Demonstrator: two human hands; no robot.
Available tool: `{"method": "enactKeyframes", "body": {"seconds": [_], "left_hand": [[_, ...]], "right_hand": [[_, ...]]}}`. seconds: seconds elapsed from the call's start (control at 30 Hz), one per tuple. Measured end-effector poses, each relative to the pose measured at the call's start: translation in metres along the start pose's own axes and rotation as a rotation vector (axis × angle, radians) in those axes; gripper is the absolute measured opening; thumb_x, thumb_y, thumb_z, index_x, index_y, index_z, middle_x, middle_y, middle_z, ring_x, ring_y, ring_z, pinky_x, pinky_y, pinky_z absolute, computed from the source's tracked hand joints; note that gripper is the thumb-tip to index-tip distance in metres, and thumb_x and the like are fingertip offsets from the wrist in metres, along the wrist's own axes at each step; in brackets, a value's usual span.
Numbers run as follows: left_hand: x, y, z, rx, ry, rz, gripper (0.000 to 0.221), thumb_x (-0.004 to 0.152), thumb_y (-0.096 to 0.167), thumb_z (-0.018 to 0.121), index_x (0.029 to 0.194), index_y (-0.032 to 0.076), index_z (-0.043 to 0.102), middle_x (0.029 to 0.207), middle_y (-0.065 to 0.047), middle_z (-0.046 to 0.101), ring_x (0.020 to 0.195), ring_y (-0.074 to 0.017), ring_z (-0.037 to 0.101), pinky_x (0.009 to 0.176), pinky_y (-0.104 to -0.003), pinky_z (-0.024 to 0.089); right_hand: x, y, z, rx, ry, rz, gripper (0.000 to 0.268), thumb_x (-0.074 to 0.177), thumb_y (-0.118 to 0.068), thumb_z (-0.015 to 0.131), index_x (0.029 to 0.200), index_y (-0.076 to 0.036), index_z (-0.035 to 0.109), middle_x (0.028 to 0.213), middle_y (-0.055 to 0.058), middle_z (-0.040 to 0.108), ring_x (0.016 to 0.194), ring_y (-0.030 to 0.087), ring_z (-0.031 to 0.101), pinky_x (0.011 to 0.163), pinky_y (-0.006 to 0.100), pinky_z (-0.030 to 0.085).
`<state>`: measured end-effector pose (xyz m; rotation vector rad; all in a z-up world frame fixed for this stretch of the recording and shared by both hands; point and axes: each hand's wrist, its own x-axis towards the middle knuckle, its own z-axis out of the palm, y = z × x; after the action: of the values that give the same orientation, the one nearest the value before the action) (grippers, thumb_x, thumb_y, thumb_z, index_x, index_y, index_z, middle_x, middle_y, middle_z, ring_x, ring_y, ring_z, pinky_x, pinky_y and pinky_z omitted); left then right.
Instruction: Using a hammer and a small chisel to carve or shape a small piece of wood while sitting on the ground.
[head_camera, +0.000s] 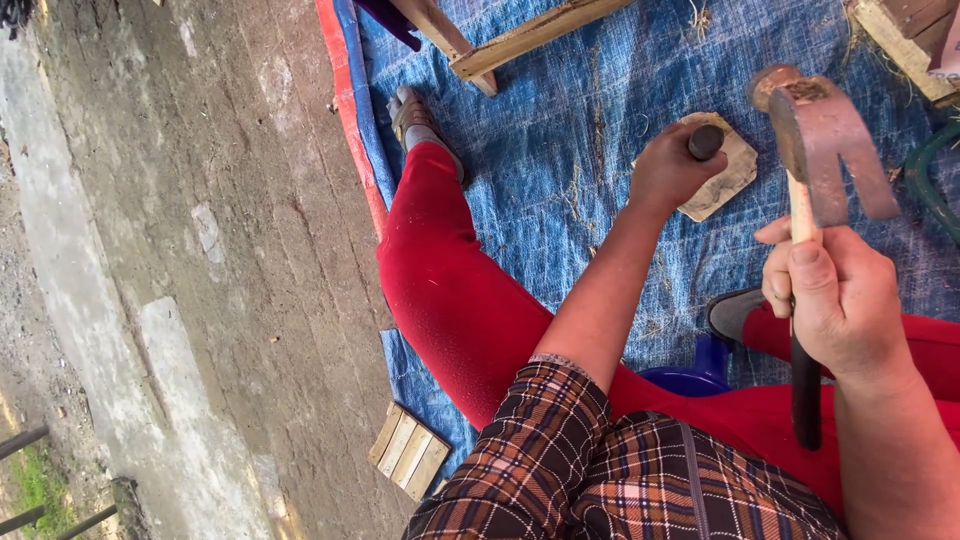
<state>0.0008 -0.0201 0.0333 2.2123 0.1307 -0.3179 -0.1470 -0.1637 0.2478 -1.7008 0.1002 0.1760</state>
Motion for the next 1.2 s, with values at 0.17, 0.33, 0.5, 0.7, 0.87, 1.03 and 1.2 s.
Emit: {"method": "enactKeyframes", "body": {"seconds": [0.17,0.33,0.5,0.7,0.87,1.03,1.2], "left_hand": [[-0.006,0.001,-0.004,0.058,-0.037,0.012,0.041,0.069,0.037,0.080,0.108,0.026,0.079,0.101,0.004,0.082,0.085,-0.0185,0.077,0.074,-0.035,0.059],[-0.004,-0.002,-0.003,0.088,-0.101,0.010,0.057,0.064,0.057,0.078,0.112,0.026,0.080,0.103,0.003,0.083,0.084,-0.0163,0.077,0.070,-0.034,0.058],[-0.005,-0.008,0.001,-0.008,-0.096,0.047,0.038,0.073,0.034,0.078,0.108,0.021,0.079,0.093,0.001,0.082,0.078,-0.0210,0.074,0.070,-0.036,0.056],[-0.005,-0.014,0.001,-0.053,-0.088,0.011,0.044,0.071,0.032,0.081,0.114,0.022,0.078,0.099,0.001,0.083,0.082,-0.0199,0.077,0.076,-0.035,0.059],[-0.006,-0.014,0.002,-0.055,-0.119,0.055,0.044,0.069,0.031,0.081,0.111,0.019,0.079,0.092,0.000,0.083,0.076,-0.0181,0.076,0.070,-0.033,0.057],[-0.014,-0.017,0.002,-0.097,-0.131,0.043,0.041,0.072,0.028,0.082,0.110,0.017,0.078,0.090,-0.002,0.082,0.075,-0.0216,0.075,0.072,-0.036,0.057],[-0.009,-0.014,0.004,-0.124,-0.138,0.055,0.037,0.073,0.024,0.081,0.108,0.016,0.079,0.085,0.000,0.082,0.071,-0.0175,0.073,0.068,-0.033,0.055]], "right_hand": [[-0.007,-0.003,0.002,-0.060,-0.010,-0.110,0.045,0.118,-0.026,0.036,0.087,0.002,0.055,0.068,0.010,0.052,0.067,0.019,0.052,0.081,0.032,0.048],[0.020,0.026,0.020,0.036,-0.074,0.353,0.031,0.117,-0.016,0.034,0.115,0.006,0.055,0.063,0.009,0.046,0.044,0.019,0.042,0.040,0.032,0.034],[0.006,-0.003,0.013,0.060,-0.010,0.242,0.026,0.117,-0.013,0.036,0.116,0.006,0.054,0.064,0.008,0.045,0.048,0.016,0.039,0.044,0.028,0.032],[-0.009,-0.002,0.009,-0.078,-0.004,-0.042,0.033,0.115,-0.016,0.034,0.097,0.006,0.052,0.075,0.012,0.054,0.057,0.017,0.046,0.061,0.029,0.041],[0.014,0.049,0.022,0.067,-0.031,0.335,0.039,0.119,-0.032,0.036,0.115,0.003,0.054,0.064,0.007,0.045,0.045,0.018,0.041,0.042,0.031,0.035],[-0.007,-0.014,0.013,0.028,0.023,0.057,0.025,0.118,-0.006,0.033,0.119,0.010,0.052,0.070,0.009,0.047,0.051,0.016,0.042,0.050,0.026,0.037],[0.007,0.025,0.014,0.025,-0.022,0.136,0.030,0.119,-0.018,0.032,0.115,0.004,0.052,0.074,0.011,0.049,0.052,0.018,0.045,0.048,0.030,0.038]]}}
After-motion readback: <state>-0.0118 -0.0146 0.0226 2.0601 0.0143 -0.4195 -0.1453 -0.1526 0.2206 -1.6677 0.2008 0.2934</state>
